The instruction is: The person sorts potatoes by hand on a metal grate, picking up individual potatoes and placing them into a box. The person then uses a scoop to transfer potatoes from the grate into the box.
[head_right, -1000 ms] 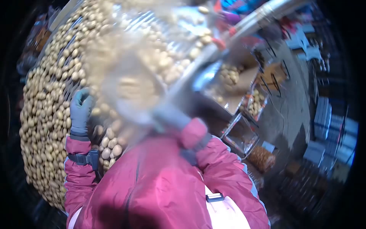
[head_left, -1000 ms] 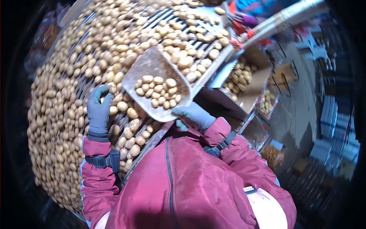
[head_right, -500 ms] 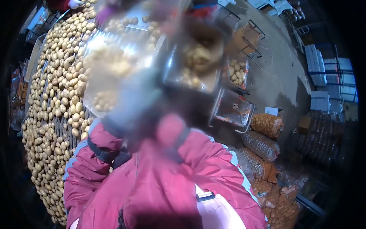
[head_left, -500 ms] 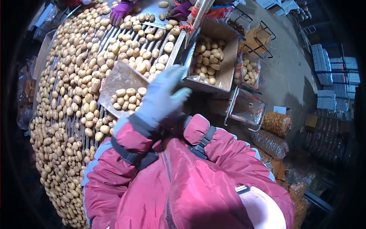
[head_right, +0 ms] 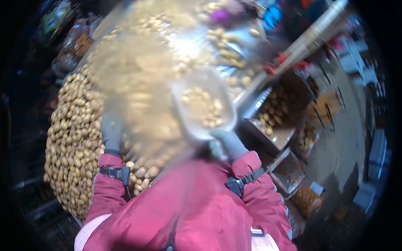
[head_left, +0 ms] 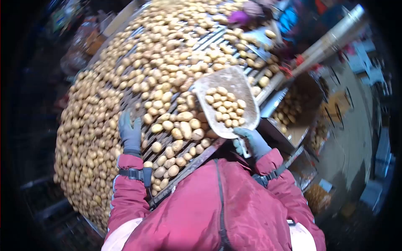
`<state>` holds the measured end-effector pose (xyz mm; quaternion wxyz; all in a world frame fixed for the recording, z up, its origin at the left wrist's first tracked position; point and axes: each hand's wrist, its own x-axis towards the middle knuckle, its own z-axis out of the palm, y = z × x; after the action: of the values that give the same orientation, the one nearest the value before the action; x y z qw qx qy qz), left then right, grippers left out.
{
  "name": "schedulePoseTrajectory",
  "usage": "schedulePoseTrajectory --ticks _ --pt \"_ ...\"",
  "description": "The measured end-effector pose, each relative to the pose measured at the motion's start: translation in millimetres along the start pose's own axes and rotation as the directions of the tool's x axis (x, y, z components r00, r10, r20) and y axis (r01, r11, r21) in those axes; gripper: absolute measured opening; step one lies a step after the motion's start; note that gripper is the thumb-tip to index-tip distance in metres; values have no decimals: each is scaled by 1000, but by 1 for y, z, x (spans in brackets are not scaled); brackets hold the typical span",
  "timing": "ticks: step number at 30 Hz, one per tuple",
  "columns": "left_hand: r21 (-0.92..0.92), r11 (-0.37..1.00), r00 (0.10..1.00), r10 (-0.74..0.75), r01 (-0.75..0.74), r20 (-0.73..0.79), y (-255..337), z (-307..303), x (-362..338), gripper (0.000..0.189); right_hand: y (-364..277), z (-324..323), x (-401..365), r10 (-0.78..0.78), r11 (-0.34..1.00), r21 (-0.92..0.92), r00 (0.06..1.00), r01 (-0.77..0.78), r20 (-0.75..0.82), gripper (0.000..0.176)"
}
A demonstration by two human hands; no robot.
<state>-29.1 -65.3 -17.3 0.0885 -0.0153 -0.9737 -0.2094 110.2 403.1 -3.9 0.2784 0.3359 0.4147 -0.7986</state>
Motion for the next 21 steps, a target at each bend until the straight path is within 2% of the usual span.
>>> schedulePoseTrajectory --ticks 1,2,3,4,5,6,8,9,10,11,12,13,14,15,18,20,21 --pt "29 999 998 -44 45 -34 -21 -14 -11 55 1 -6 7 14 1000 -4 996 -14 88 24" --pt "224 954 979 -182 199 -93 -56 -23 -23 59 5 -6 12 -41 999 -6 998 41 55 24" --pt "395 850 937 -303 348 -173 -102 -27 -39 63 -7 8 0 2 1000 8 999 -2 33 25" --pt "568 734 925 -344 372 -161 -194 -8 -60 68 -7 9 3 34 999 -8 999 -34 8 26" --pt "691 647 934 -336 322 -121 -259 4 -78 72 -7 10 5 62 997 -38 998 -63 -15 25" --pt "577 730 898 -439 367 -16 -312 21 -87 71 -9 13 7 58 996 -62 998 -57 25 25" --pt "310 785 841 -468 536 -270 -159 1 -73 61 -9 18 11 66 992 -111 996 -60 56 26" --pt "137 796 808 -578 589 -116 -89 -27 -51 57 -10 24 14 72 989 -136 996 -65 47 26" --pt "140 873 884 -460 468 -82 -103 3 -51 52 -12 32 15 65 987 -150 997 -58 45 29" --pt "264 906 931 -268 331 -246 -101 46 -57 47 -12 39 19 76 983 -172 995 -65 60 29" --pt "581 813 999 -24 43 -40 -76 52 -68 45 -14 45 24 94 978 -194 993 -80 66 30" --pt "588 805 997 -48 73 -58 -33 50 -69 45 -15 50 29 113 972 -216 991 -94 74 32" --pt "279 960 994 58 -28 -97 19 38 -68 46 -13 51 39 117 971 -221 989 -95 92 33" --pt "-52 987 974 141 -152 -177 39 27 -72 50 -13 58 43 92 955 -290 992 -63 89 34" --pt "70 997 980 -18 32 -198 -13 3 -112 56 -19 85 46 135 939 -328 988 -104 74 35" --pt "159 973 969 -128 164 -212 -56 -11 -143 63 -18 92 57 150 942 -319 981 -104 123 33" --pt "229 926 934 -239 302 -266 -93 -22 -160 63 -17 98 60 153 944 -315 978 -100 146 32"
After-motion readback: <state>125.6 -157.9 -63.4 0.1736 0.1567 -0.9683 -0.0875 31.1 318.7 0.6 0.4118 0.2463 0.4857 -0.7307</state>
